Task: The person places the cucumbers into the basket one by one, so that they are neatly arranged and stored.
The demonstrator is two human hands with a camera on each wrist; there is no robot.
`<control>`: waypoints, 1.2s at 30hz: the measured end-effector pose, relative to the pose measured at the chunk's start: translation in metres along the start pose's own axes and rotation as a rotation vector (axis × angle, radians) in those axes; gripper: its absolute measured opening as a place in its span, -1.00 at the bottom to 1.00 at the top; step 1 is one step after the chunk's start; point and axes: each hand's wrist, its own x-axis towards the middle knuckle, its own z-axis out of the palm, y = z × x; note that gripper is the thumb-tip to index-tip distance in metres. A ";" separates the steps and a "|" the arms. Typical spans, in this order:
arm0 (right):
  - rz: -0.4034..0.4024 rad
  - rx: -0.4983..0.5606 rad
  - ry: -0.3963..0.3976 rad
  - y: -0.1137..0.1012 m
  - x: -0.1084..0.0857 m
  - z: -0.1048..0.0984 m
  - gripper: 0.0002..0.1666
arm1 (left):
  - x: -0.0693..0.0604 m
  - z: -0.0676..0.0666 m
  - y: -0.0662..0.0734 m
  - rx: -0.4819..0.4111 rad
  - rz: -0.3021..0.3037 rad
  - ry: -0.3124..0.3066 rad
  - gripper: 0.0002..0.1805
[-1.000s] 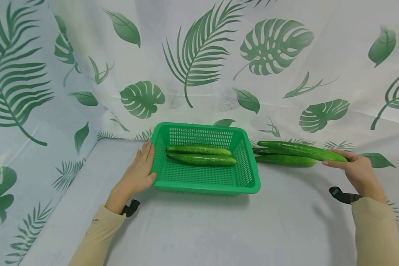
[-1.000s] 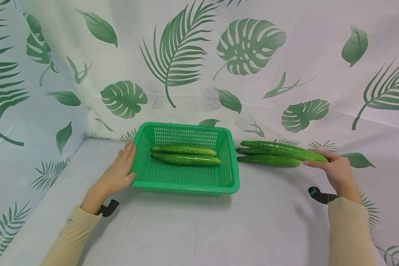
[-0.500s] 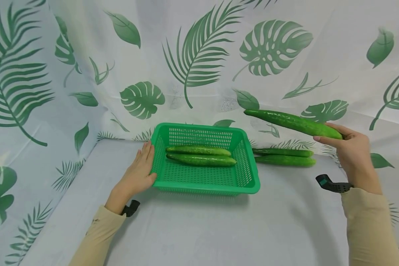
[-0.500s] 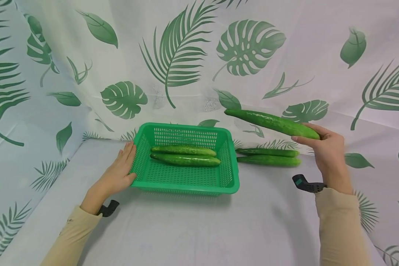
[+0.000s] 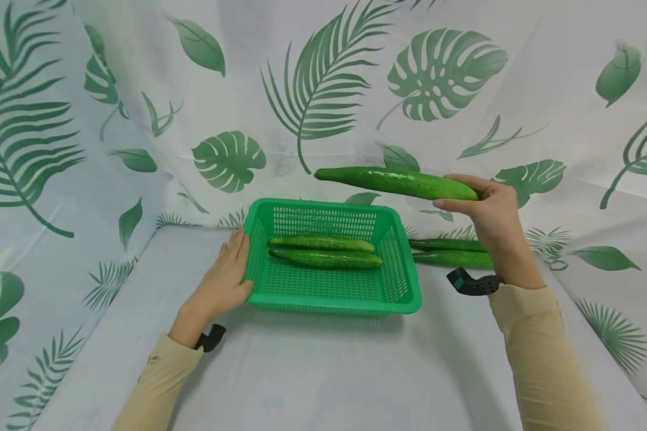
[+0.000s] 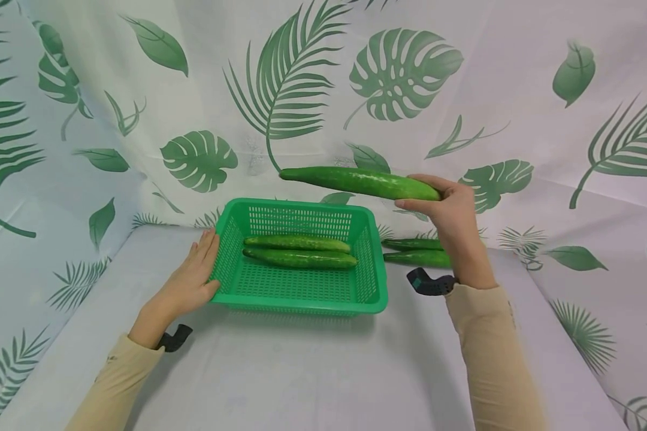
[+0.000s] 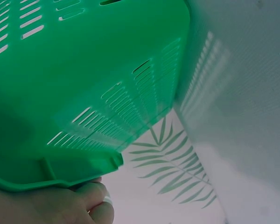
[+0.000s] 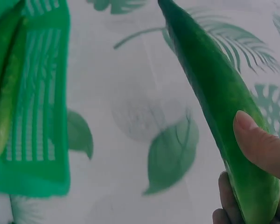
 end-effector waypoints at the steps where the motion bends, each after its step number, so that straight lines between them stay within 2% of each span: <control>1: -0.003 -0.043 -0.014 0.000 0.001 0.007 -0.36 | 0.000 0.000 0.000 -0.001 0.001 0.003 -0.07; 3: -0.006 -0.088 -0.044 0.001 0.002 0.022 -0.34 | 0.000 0.000 0.000 -0.002 0.006 0.013 -0.08; 9: 0.034 -0.087 -0.121 0.014 0.006 0.061 -0.35 | 0.000 0.001 0.001 0.004 0.015 0.025 -0.09; 14: 0.073 -0.120 -0.177 0.029 0.006 0.082 -0.30 | 0.000 0.002 0.001 0.004 0.014 0.018 -0.09; 24: 0.199 -0.203 -0.256 0.043 -0.006 0.100 -0.33 | 0.000 0.001 0.000 0.007 0.004 0.013 -0.07; 36: 0.284 -0.269 -0.287 0.052 -0.007 0.106 -0.26 | 0.000 0.001 -0.001 0.001 0.008 0.013 -0.08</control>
